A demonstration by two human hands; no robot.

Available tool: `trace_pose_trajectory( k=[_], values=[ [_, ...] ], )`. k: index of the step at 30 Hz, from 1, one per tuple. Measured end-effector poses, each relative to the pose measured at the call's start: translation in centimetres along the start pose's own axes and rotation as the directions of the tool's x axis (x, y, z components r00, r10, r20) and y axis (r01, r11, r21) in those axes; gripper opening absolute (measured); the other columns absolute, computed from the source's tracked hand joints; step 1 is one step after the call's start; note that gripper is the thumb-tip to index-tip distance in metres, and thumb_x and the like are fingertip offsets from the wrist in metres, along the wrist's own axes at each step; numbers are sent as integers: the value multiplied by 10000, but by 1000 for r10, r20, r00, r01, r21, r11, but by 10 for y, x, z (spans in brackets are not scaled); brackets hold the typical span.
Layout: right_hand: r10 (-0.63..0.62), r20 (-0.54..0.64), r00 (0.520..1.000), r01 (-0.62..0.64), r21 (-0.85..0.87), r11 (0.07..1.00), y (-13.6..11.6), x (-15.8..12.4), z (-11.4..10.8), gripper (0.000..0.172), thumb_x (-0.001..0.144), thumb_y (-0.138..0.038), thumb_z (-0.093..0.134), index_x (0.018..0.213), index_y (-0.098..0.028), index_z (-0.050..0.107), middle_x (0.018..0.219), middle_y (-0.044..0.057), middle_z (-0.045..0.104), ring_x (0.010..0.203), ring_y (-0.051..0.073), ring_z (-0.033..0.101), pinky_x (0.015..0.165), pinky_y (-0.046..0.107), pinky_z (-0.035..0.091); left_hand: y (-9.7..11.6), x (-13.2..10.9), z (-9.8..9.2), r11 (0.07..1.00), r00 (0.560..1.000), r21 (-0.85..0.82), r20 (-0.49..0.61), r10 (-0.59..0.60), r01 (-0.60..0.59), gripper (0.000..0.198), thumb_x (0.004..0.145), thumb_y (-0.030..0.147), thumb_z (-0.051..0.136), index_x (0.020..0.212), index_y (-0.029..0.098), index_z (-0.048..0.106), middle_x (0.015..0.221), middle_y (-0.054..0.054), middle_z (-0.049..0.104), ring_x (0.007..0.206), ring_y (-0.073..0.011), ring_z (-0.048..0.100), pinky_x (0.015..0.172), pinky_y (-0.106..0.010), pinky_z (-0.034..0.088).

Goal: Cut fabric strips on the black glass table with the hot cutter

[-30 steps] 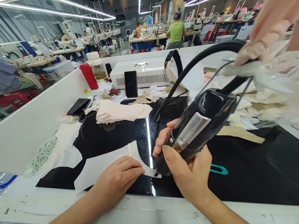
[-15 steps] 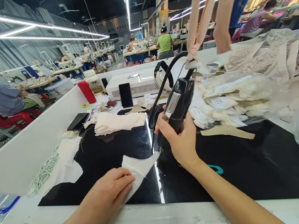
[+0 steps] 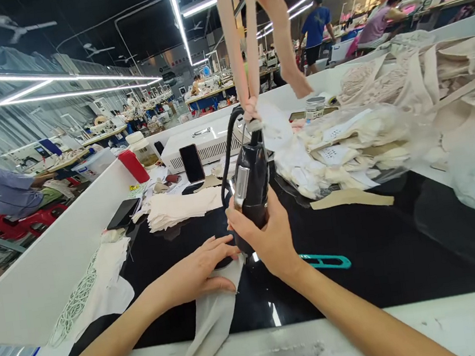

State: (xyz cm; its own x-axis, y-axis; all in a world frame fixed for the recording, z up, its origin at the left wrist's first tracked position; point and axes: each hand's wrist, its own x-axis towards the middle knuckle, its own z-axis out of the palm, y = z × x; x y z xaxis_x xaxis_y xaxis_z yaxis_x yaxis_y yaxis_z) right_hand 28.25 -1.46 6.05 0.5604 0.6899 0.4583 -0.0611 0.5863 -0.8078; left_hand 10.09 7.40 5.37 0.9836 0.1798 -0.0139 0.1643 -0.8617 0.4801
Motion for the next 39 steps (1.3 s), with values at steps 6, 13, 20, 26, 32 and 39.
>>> trace_pose_trajectory(
  k=[6, 13, 20, 26, 32, 39],
  values=[
    [10, -2, 1000, -9, 17, 1000, 1, -3, 7, 310, 834, -352, 822, 1071, -262, 645, 812, -55, 702, 609, 125, 660, 615, 284, 589, -7, 2, -1, 993, 988, -68, 132, -86, 95, 460, 925, 461, 836, 1258, 250, 600, 1507, -117, 642, 1658, -309, 283, 1345, -674, 154],
    [21, 31, 999, -22, 60, 998, 8, -5, 11, 265, 855, -376, 849, 1025, -266, 678, 873, -45, 699, 659, 116, 647, 645, 276, 623, -11, -2, 0, 991, 989, -80, 110, -102, 111, 512, 909, 453, 862, 1315, 273, 607, 1609, -111, 552, 1667, -331, 251, 1347, -693, 91],
    [16, 24, 1000, -17, 52, 998, 6, -6, 12, 267, 840, -364, 860, 1018, -264, 688, 860, -52, 703, 650, 107, 649, 643, 258, 634, -14, -3, 4, 994, 991, -40, 94, -98, 103, 554, 917, 514, 841, 1364, 283, 609, 1617, -104, 550, 1684, -334, 176, 1340, -713, 60],
    [10, 25, 1000, -11, 29, 1000, 6, -6, 14, 270, 837, -364, 841, 1016, -260, 668, 834, -50, 695, 640, 119, 655, 632, 273, 620, -8, -11, 0, 987, 981, -12, 110, -159, 161, 527, 940, 490, 824, 1371, 283, 603, 1573, -94, 601, 1679, -322, 199, 1333, -725, 30],
    [23, 19, 1000, -23, -26, 999, 3, -7, 17, 284, 824, -388, 811, 1011, -256, 643, 793, -47, 673, 627, 141, 639, 631, 312, 592, -3, -14, -2, 985, 977, 21, 125, -172, 171, 436, 980, 477, 782, 1343, 306, 613, 1602, -53, 587, 1683, -322, 181, 1335, -724, 17],
    [74, 58, 996, -74, -17, 997, 2, -8, 16, 305, 850, -421, 808, 1023, -266, 609, 784, -39, 648, 602, 149, 619, 486, 274, 512, -1, -14, -4, 984, 975, 29, 133, -179, 177, 418, 974, 483, 789, 1323, 327, 620, 1622, -28, 572, 1679, -319, 204, 1332, -731, 6]
  ],
)
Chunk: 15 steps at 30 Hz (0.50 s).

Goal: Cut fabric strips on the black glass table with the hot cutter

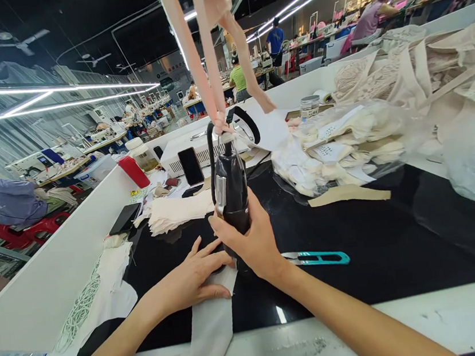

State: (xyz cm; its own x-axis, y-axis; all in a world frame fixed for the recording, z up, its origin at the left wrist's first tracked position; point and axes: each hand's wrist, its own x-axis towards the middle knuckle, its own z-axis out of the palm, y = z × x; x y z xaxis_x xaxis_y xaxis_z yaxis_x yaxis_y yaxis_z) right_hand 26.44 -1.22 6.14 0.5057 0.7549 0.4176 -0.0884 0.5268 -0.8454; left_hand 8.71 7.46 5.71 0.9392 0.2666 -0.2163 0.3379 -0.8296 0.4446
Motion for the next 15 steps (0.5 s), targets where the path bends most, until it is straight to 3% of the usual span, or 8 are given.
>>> trace_pose_trajectory(
  k=[6, 15],
  values=[
    [-48, -15, 999, 48, 21, 999, 0, 2, 2, 307, 851, -395, 820, 1061, -276, 630, 855, -41, 672, 639, 139, 647, 594, 297, 589, -2, 1, 0, 1000, 1000, 17, -4, 14, -14, 431, 940, 493, 823, 1281, 317, 625, 1587, -19, 604, 1674, -319, 227, 1326, -746, 19],
    [-31, -10, 999, 30, -43, 999, 1, 1, 2, 270, 858, -395, 781, 1040, -262, 632, 807, -33, 650, 660, 158, 613, 583, 306, 563, 5, 2, -4, 1000, 1000, 15, -17, 13, -12, 430, 925, 473, 844, 1271, 306, 652, 1566, -44, 611, 1646, -334, 310, 1308, -775, 24]
  ],
)
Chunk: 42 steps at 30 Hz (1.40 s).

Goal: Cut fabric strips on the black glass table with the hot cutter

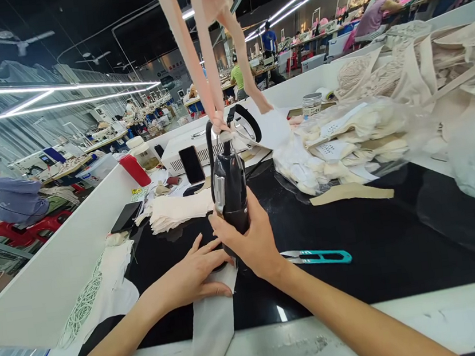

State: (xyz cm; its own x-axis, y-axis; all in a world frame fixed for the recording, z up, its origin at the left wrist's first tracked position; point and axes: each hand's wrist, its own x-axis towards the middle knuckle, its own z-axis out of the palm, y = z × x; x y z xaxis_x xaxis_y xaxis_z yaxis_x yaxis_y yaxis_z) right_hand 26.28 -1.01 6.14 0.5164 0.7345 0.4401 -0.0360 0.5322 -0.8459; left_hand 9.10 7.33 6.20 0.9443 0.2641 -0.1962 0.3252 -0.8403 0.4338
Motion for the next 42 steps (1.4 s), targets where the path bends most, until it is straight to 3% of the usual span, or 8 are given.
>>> trace_pose_trajectory(
  k=[14, 20, 26, 36, 39, 42],
  values=[
    [23, 5, 1000, -23, 8, 1000, -6, -9, 4, 267, 846, -401, 785, 1023, -265, 638, 847, -12, 671, 720, 173, 633, 668, 340, 587, -1, 2, -1, 1000, 1000, 5, 10, -5, 5, 572, 936, 474, 831, 1450, 351, 611, 1578, -60, 608, 1655, -347, 280, 1316, -754, 35],
    [34, 19, 999, -36, 64, 997, -8, -14, 5, 292, 846, -413, 800, 1045, -276, 637, 863, -17, 677, 749, 182, 665, 745, 372, 619, -5, 1, 0, 1000, 1000, 1, 3, 13, -13, 637, 928, 466, 844, 1501, 362, 586, 1670, -65, 515, 1652, -353, 284, 1318, -740, 3],
    [-2, 40, 999, -1, 94, 996, -11, -19, 9, 249, 851, -365, 795, 1025, -285, 636, 814, -40, 669, 670, 157, 628, 694, 345, 601, -4, 2, 0, 1000, 1000, 9, 13, 7, -8, 654, 916, 450, 856, 1503, 330, 594, 1696, -96, 476, 1651, -356, 288, 1318, -739, 23],
    [37, 45, 998, -39, 54, 998, -11, -18, 8, 273, 839, -374, 800, 1044, -274, 650, 826, -22, 680, 702, 170, 652, 689, 342, 605, -6, 3, 1, 998, 998, 27, -28, 63, -62, 684, 909, 461, 859, 1518, 328, 577, 1661, -94, 524, 1628, -337, 348, 1339, -701, 34],
    [26, 13, 1000, -27, 83, 996, -14, -14, 4, 301, 823, -381, 826, 1047, -278, 654, 827, -29, 672, 707, 169, 655, 708, 349, 618, -4, -4, 2, 998, 997, 40, -46, 55, -53, 691, 919, 474, 844, 1533, 340, 555, 1690, -89, 486, 1638, -346, 323, 1332, -722, 67],
    [10, -7, 1000, -9, 97, 995, -15, -10, -1, 317, 823, -374, 836, 1066, -279, 656, 851, -26, 679, 712, 169, 660, 697, 348, 632, 2, -20, 10, 998, 981, 55, -195, -8, 19, 489, 991, 410, 781, 1440, 312, 616, 1649, -91, 528, 1591, -329, 411, 1332, -668, 224]
  ],
)
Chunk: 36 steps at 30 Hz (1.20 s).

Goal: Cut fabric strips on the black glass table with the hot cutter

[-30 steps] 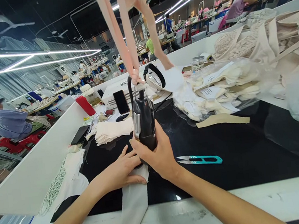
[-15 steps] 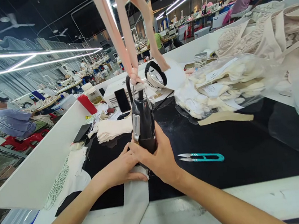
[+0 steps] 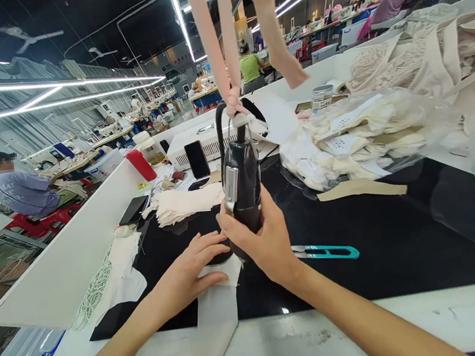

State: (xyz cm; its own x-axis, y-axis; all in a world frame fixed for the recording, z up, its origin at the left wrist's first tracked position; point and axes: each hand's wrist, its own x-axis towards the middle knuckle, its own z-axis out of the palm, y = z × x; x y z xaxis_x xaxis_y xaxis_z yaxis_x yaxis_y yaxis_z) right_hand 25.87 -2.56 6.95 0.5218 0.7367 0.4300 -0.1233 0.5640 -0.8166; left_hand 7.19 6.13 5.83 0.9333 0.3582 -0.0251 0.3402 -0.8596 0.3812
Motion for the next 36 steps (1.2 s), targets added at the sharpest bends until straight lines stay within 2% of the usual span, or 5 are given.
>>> trace_pose_trajectory(
  k=[3, 5, 13, 21, 36],
  values=[
    [9, 14, 1000, -9, 18, 1000, 0, 2, -3, 322, 823, -376, 852, 1057, -277, 654, 838, -34, 679, 652, 150, 634, 622, 323, 634, 14, -22, 13, 993, 969, 46, -228, -99, 112, 219, 1071, 232, 636, 1288, 244, 672, 1348, -94, 696, 1255, -252, 678, 1114, -452, 567],
    [13, 24, 1000, -13, 23, 1000, 1, 2, -3, 329, 822, -387, 862, 1051, -277, 653, 839, -34, 684, 648, 146, 631, 604, 312, 638, 26, -33, 24, 982, 965, 123, -235, -115, 147, 165, 1075, 180, 589, 1197, 225, 691, 1132, -62, 723, 1043, -236, 711, 948, -403, 629],
    [19, 95, 995, -18, -4, 1000, 0, 1, 4, 285, 846, -386, 812, 999, -284, 593, 801, -24, 681, 601, 158, 637, 574, 312, 598, 26, -40, 54, 909, 967, 414, -248, 57, 53, 286, 964, -5, 551, 1125, 200, 670, 1010, -47, 713, 894, -237, 729, 831, -363, 658],
    [-24, 116, 993, 35, -87, 996, -5, 2, 7, 261, 863, -410, 778, 973, -304, 565, 779, -29, 643, 580, 161, 607, 579, 330, 584, -20, -36, 32, 949, 935, 248, -244, 257, -196, 568, 910, -100, 426, 1225, 310, 659, 1189, 8, 755, 1055, -162, 759, 1061, -295, 598],
    [32, 31, 999, -32, 25, 999, 5, 3, -13, 382, 851, -411, 894, 1143, -291, 679, 849, -35, 683, 688, 134, 666, 681, 278, 591, -21, -8, 16, 991, 939, 129, -343, 7, 40, 369, 1025, 10, 474, 1262, 175, 704, 1250, -85, 755, 1139, -215, 740, 1031, -370, 629]
  ],
)
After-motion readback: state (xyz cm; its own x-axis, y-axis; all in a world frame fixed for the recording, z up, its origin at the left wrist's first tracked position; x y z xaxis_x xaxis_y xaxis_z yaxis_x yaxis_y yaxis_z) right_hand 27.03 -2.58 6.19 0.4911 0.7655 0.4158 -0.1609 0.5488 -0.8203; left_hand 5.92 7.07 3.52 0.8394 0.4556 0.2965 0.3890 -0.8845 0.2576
